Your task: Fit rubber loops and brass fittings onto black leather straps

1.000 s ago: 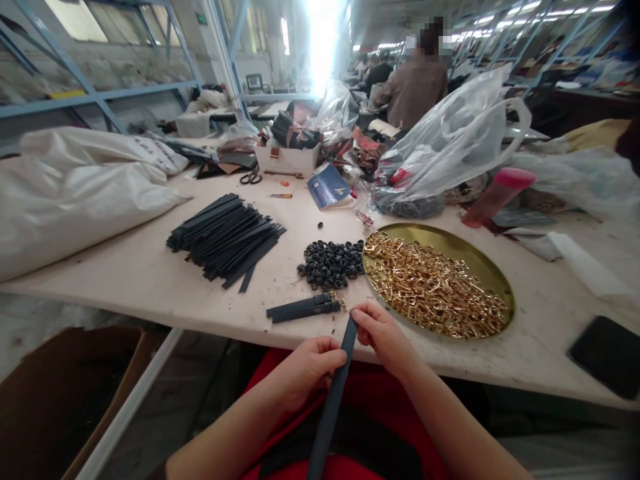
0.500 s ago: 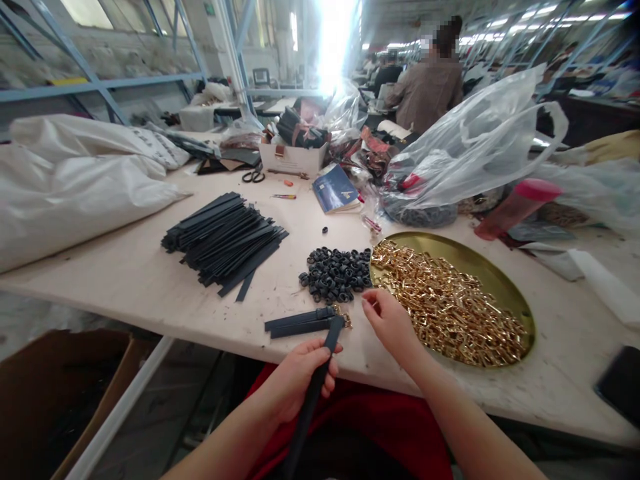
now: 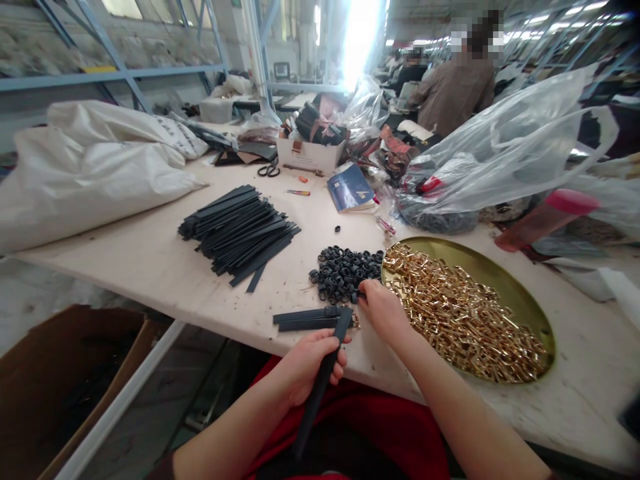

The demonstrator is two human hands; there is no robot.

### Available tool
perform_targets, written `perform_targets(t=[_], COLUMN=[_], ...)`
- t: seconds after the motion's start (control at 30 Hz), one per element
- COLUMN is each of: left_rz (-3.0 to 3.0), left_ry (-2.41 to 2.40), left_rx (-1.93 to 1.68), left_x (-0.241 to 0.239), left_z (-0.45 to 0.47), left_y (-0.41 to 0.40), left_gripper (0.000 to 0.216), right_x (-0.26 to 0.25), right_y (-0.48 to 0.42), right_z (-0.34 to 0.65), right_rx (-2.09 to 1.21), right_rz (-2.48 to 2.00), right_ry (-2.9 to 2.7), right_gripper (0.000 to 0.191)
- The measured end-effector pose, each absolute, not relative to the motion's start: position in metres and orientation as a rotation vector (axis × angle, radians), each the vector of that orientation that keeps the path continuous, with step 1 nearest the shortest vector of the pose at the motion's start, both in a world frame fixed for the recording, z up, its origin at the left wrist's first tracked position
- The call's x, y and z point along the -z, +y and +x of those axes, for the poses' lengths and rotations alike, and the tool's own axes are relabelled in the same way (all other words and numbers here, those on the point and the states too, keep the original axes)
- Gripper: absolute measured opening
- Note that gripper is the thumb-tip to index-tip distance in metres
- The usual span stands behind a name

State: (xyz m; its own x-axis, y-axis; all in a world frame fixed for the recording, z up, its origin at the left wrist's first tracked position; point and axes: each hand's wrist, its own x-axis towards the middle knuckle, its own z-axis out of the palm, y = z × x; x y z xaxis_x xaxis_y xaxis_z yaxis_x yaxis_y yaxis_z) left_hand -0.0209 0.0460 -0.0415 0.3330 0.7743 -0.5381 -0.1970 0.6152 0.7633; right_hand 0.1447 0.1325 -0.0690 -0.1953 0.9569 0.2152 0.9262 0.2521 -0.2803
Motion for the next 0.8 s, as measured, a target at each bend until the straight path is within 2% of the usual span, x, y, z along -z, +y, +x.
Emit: perform_targets(t=[0.23,0.3,0.43,0.5,0.63,0.8], left_rz=[0.656,0.659,0.662,0.666,0.688,0.816], left_ry=[1.032,1.015,0.990,0.990,0.987,1.032], left_rx=[-0.736,-0.723,-0.682,-0.663,-0.632,-0.635], left_x=[0.040,0.038,0.032,0.029,0.030,0.034], left_z=[-0.026,-0.026,-0.020,-0.017,-0.013,-0.014], left_y=[0.036,0.033,0.028,0.027,0.025,0.025], left_gripper=[0.021,0.021,0.024,0.024,0.024,0.023], right_x=[0.069,0.067,0.060,0.059,0.063,0.067], right_y=[0.118,0.107,0.079,0.067,0.054,0.051], right_z=[0.157,0.164,0.169,0.166,0.155,0.147], right_rx=[-0.221,-0.482,-1.264,-1.471,-1.639,-1.641], right_rz=[-1.671,-1.564,-1.303,-1.202,-1.086,-1.095], right_ry=[-2.142,-1.984,-1.338,-1.073,-0.769,-0.628], right_gripper=[0.028,0.025,0.025,0.026,0.030,0.033])
